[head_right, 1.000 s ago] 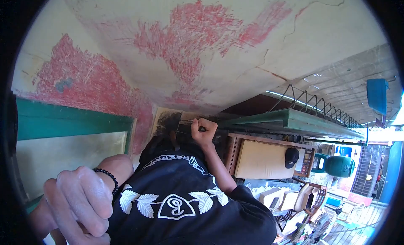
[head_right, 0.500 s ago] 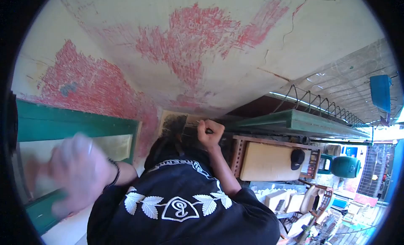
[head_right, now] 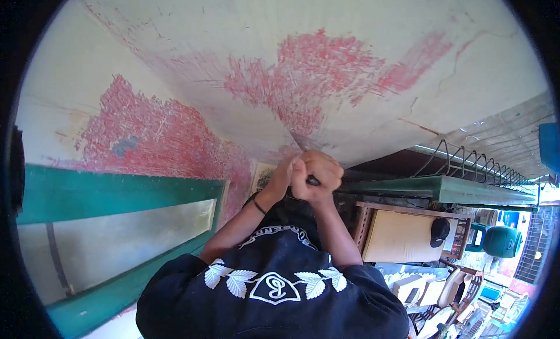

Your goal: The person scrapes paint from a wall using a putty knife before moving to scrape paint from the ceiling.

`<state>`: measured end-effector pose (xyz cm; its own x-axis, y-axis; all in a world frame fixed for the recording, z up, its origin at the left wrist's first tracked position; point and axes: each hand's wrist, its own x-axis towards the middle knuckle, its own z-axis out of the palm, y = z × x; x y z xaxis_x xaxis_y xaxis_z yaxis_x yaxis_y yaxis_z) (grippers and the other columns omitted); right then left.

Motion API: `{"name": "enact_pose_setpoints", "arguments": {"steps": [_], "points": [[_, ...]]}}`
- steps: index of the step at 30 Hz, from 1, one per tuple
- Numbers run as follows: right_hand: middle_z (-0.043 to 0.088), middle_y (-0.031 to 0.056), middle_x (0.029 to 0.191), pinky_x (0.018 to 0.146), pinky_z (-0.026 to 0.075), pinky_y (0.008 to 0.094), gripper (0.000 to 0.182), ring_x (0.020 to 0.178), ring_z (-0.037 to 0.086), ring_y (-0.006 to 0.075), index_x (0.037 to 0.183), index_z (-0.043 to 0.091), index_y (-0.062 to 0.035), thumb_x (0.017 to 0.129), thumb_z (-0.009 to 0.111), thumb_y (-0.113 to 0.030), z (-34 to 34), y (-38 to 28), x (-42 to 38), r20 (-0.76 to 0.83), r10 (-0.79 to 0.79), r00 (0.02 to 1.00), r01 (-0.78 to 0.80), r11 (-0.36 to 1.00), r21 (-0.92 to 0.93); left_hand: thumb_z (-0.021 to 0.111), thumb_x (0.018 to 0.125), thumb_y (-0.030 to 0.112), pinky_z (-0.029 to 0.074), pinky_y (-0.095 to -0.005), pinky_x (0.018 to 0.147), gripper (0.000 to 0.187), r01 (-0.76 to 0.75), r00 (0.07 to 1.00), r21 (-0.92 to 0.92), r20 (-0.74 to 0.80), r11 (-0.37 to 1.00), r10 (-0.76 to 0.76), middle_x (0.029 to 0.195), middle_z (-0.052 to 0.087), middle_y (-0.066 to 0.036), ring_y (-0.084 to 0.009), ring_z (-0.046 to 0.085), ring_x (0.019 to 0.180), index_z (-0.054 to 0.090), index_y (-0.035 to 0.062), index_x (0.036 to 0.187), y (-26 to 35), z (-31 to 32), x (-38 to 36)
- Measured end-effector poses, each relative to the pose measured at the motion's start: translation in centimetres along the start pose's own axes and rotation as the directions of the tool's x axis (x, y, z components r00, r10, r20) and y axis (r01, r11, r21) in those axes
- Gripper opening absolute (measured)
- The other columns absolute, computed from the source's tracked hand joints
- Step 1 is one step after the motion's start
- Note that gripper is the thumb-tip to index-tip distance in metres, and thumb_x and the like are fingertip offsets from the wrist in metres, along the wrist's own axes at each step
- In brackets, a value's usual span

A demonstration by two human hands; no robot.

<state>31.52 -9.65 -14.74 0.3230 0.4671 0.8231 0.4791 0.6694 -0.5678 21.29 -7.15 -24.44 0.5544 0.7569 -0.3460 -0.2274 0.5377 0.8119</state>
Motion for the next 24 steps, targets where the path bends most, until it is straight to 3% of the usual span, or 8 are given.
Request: {"name": "enact_pose_setpoints", "arguments": {"steps": [3,5,9,12,16,19,22,24], "points": [[0.058,0.0075,0.056,0.051,0.051,0.0326,0.033,0.048,0.06,0.0227,0.056,0.045,-0.003,0.081,0.062,0.008,3.9,1.6,0.6,0.084,-0.06,0.995,0.061,0.998,-0.01,0.051,0.108,0.04,0.045,-0.0291,0.061,0.042,-0.134,0.988,-0.346,0.027,0.929,0.153,0.072,0.048,0.004,-0.0082,0.048,0.066,0.051,0.012,0.077,0.6,-2.4,5.1],[0.056,0.0082,0.055,0.05,0.049,0.0323,0.032,0.047,0.058,0.0237,0.055,0.044,-0.0041,0.079,0.063,0.007,5.5,2.1,1.4,0.126,-0.089,0.988,0.094,0.995,-0.032,0.055,0.105,0.032,0.044,-0.0308,0.061,0.039,-0.435,0.893,0.145,-0.053,0.889,0.446,0.071,0.048,0.003,-0.0086,0.049,0.067,0.05,0.0101,0.074,3.7,-3.2,5.7],[0.057,0.0072,0.059,0.052,0.05,0.0319,0.028,0.051,0.059,0.0219,0.056,0.048,-0.005,0.073,0.067,0.006,7.2,1.6,3.3,0.157,-0.107,0.982,0.104,0.994,0.03,0.058,0.099,0.02,0.041,-0.0375,0.063,0.03,-0.283,0.945,0.448,-0.023,0.848,0.328,0.072,0.048,-0.005,-0.0187,0.049,0.069,0.049,0.0038,0.075,8.1,-3.9,6.3],[0.058,0.0071,0.06,0.054,0.051,0.0316,0.025,0.052,0.061,0.0226,0.058,0.049,-0.0051,0.073,0.065,0.006,8.4,3.5,1.7,0.101,-0.128,0.987,0.131,0.991,-0.018,0.059,0.097,0.02,0.042,-0.0392,0.068,0.026,-0.483,0.821,0.683,0.137,0.547,0.554,0.074,0.05,-0.01,-0.0222,0.051,0.072,0.05,0.0026,0.08,7.5,-4.6,6.5],[0.061,0.0088,0.062,0.056,0.055,0.033,0.023,0.053,0.063,0.0231,0.06,0.048,-0.0041,0.076,0.061,0.006,8.3,2.7,2.5,0.126,-0.121,0.985,0.127,0.991,-0.047,0.061,0.094,0.021,0.043,-0.0383,0.063,0.029,-0.294,0.954,0.175,-0.012,0.94,0.301,0.07,0.056,-0.01,-0.0181,0.053,0.067,0.057,-0.0026,0.077,9.8,-3.0,5.6],[0.063,0.0088,0.065,0.059,0.056,0.0346,0.02,0.058,0.067,0.0255,0.061,0.051,-0.0048,0.073,0.063,0.006,7.7,3.0,2.0,0.193,-0.089,0.977,0.097,0.995,-0.036,0.063,0.093,0.021,0.045,-0.039,0.069,0.024,-0.168,0.961,0.298,-0.165,0.94,0.224,0.075,0.059,-0.011,-0.0238,0.058,0.073,0.061,-0.0013,0.083,8.1,-3.7,6.2],[0.063,0.0091,0.066,0.059,0.056,0.0362,0.019,0.058,0.067,0.0256,0.062,0.051,-0.0049,0.073,0.062,0.006,8.2,4.5,0.4,0.123,-0.04,0.992,0.05,0.995,-0.083,0.063,0.092,0.02,0.045,-0.0408,0.074,0.023,-0.362,0.855,0.79,0.071,0.494,0.513,0.081,0.058,-0.012,-0.0279,0.059,0.081,0.062,-0.001,0.082,4.0,-6.5,7.7],[0.065,0.0105,0.067,0.06,0.058,0.0384,0.018,0.058,0.067,0.0258,0.065,0.053,-0.0023,0.079,0.059,0.007,7.7,3.1,2.3,0.139,-0.084,0.987,0.093,0.994,-0.064,0.064,0.091,0.019,0.045,-0.0415,0.076,0.023,-0.282,0.919,0.64,-0.034,0.714,0.393,0.082,0.057,-0.012,-0.0276,0.058,0.084,0.061,-0.0011,0.08,7.0,-4.6,6.3]]}}
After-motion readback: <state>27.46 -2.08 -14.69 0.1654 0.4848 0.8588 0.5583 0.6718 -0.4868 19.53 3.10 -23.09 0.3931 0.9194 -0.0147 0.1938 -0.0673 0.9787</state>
